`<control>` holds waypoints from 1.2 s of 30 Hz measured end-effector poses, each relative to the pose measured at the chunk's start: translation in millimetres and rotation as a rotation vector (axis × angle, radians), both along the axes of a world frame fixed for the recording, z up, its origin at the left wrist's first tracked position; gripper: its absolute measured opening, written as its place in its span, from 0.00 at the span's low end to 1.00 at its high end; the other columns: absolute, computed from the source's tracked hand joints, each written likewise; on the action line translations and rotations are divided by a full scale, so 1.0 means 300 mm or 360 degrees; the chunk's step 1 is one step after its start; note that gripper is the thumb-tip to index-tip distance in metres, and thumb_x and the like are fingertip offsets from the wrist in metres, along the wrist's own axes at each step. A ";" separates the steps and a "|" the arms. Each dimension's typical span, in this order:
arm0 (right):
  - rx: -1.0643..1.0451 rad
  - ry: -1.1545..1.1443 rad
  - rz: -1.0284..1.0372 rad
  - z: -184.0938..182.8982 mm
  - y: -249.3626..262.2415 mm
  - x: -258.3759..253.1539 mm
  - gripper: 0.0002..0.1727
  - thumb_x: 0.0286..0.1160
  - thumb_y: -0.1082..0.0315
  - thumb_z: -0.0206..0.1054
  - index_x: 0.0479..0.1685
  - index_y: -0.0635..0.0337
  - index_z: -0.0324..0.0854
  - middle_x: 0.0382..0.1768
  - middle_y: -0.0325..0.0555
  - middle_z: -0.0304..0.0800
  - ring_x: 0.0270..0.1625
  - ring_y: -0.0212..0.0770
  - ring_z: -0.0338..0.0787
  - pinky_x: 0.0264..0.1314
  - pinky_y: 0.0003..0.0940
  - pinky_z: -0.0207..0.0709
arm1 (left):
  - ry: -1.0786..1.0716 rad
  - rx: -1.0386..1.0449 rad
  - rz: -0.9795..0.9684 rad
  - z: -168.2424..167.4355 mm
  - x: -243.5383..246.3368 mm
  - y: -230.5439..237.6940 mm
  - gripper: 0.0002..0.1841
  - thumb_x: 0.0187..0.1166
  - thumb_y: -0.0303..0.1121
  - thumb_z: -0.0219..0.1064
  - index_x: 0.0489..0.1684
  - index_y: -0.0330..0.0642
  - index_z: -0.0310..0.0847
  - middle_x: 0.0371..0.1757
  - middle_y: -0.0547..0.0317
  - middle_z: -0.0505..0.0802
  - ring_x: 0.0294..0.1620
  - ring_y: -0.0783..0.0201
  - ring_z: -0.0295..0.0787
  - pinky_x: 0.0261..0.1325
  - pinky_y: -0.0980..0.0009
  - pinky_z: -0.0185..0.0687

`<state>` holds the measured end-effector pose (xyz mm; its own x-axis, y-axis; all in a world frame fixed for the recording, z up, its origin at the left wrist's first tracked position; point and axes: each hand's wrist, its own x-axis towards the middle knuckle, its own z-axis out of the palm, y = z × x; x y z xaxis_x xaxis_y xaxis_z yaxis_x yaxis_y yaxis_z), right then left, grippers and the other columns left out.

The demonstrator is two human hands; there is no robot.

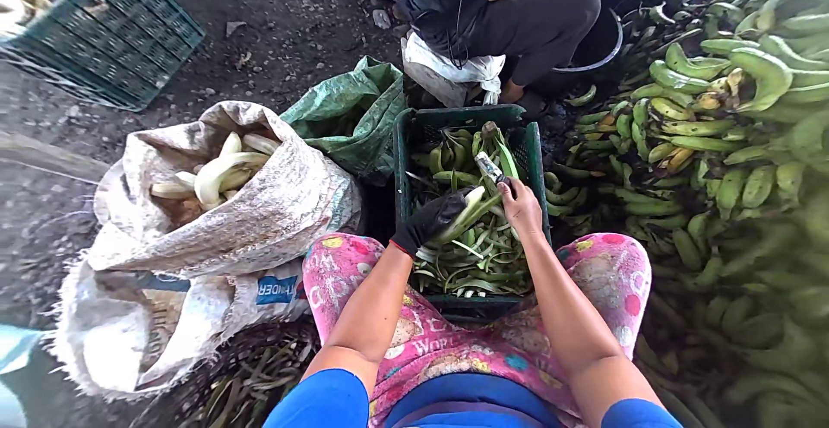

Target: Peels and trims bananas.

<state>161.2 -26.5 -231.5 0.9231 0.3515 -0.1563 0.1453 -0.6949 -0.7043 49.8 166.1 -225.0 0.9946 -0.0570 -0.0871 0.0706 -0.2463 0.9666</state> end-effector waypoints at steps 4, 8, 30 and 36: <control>-0.0009 -0.0261 0.0261 -0.002 0.020 -0.089 0.28 0.88 0.44 0.60 0.76 0.51 0.81 0.63 0.65 0.88 0.64 0.68 0.87 0.64 0.72 0.75 | 0.0089 -0.0009 0.0499 -0.017 0.009 -0.006 0.24 0.94 0.41 0.42 0.77 0.36 0.71 0.60 0.46 0.88 0.55 0.62 0.86 0.62 0.60 0.83; 0.0127 -0.0659 0.0615 -0.032 0.058 -0.220 0.26 0.77 0.47 0.72 0.70 0.50 0.87 0.52 0.60 0.91 0.58 0.64 0.89 0.62 0.67 0.77 | -0.0030 -0.0956 0.0837 -0.046 0.015 0.037 0.13 0.89 0.34 0.48 0.60 0.39 0.73 0.40 0.58 0.87 0.37 0.69 0.85 0.43 0.71 0.86; 0.0139 -0.0911 0.0412 -0.022 0.052 -0.158 0.25 0.81 0.46 0.67 0.71 0.46 0.87 0.49 0.60 0.90 0.52 0.63 0.89 0.56 0.65 0.76 | -0.0308 -0.0325 0.0810 0.007 0.008 -0.025 0.20 0.87 0.33 0.52 0.70 0.29 0.71 0.52 0.52 0.87 0.50 0.72 0.85 0.58 0.72 0.83; 0.0192 -0.0082 0.0020 0.005 0.031 -0.022 0.30 0.93 0.42 0.48 0.80 0.50 0.78 0.68 0.63 0.86 0.72 0.66 0.83 0.68 0.74 0.71 | -0.0059 -0.0544 0.0432 0.042 -0.006 -0.074 0.27 0.94 0.45 0.37 0.82 0.43 0.68 0.52 0.61 0.89 0.44 0.75 0.85 0.51 0.75 0.85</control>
<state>154.4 -17.3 -230.0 0.9242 0.3763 -0.0648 0.1915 -0.6037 -0.7739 48.2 144.0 -212.5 0.9796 0.1873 -0.0729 0.0526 0.1112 0.9924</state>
